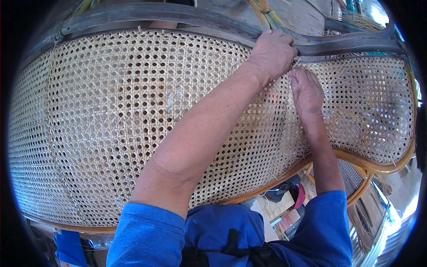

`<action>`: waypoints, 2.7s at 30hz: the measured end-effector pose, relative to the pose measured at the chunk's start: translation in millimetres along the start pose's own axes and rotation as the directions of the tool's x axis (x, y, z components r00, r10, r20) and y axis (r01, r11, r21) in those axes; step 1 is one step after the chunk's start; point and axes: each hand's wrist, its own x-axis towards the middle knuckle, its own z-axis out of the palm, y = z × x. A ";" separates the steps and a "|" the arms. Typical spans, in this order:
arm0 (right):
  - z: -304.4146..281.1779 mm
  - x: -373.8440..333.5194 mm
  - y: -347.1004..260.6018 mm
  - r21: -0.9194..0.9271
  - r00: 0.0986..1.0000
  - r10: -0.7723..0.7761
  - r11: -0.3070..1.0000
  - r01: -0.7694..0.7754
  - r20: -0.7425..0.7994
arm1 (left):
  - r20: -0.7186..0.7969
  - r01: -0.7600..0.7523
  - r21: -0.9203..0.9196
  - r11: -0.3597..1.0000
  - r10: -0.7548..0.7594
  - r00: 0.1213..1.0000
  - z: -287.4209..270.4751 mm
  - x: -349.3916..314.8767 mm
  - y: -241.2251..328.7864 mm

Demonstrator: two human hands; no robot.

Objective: The recorder is weaving and trimming rattan strips onto a large chair frame using hand tools.

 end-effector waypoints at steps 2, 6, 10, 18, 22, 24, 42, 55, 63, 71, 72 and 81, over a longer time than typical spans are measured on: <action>-2.1 -0.8 1.2 -0.058 0.996 -0.087 0.995 0.084 -0.038 | -0.007 0.001 -0.007 1.000 -0.001 1.000 0.1 -0.3 0.5; -4.1 -2.7 -0.5 -0.117 0.992 -0.122 0.986 0.117 -0.033 | 0.000 -0.003 0.028 1.000 0.003 1.000 1.7 0.6 0.9; -6.1 -4.8 -0.8 -0.111 0.994 -0.109 0.988 0.111 0.025 | -0.015 -0.010 0.045 0.999 0.011 1.000 2.7 -0.2 -0.4; -9.4 -3.5 -2.2 -0.070 0.996 -0.070 0.995 0.074 0.053 | -0.008 -0.009 0.065 0.998 0.010 1.000 3.6 -0.4 0.3; -13.7 -0.3 -7.5 -0.134 0.992 -0.045 0.989 0.061 0.119 | -0.040 -0.016 0.055 0.998 0.019 0.999 5.9 -0.6 -0.7; -16.3 0.7 -7.1 -0.152 0.990 -0.033 0.987 0.054 0.138 | -0.042 -0.016 0.045 0.999 0.018 0.999 5.3 0.7 0.9; -16.2 17.9 21.4 0.361 0.963 -0.038 0.931 -0.062 0.265 | 0.005 0.008 0.057 0.998 -0.009 1.000 -1.3 -0.7 3.3; -17.9 30.4 24.8 0.232 0.926 0.107 0.952 -0.201 0.361 | 0.003 -0.015 0.067 0.998 0.014 1.000 -2.6 -2.3 0.2; -21.6 46.6 11.5 0.081 0.852 0.266 0.939 -0.335 0.451 | 0.016 0.002 0.052 0.999 -0.003 1.000 -5.2 -4.2 1.9; -22.8 58.8 32.5 0.197 0.758 0.182 0.904 -0.380 0.626 | -0.017 -0.049 -0.156 0.987 0.047 0.999 -5.5 -11.1 -2.3; -24.1 57.9 35.9 0.198 0.762 0.184 0.903 -0.380 0.621 | 0.031 -0.049 -0.210 0.976 0.057 0.998 -8.1 -13.8 -2.2; -27.9 46.5 33.2 0.494 0.820 0.302 0.679 -0.542 0.486 | 0.010 -0.098 -0.203 0.974 0.102 0.995 -14.1 -34.2 4.3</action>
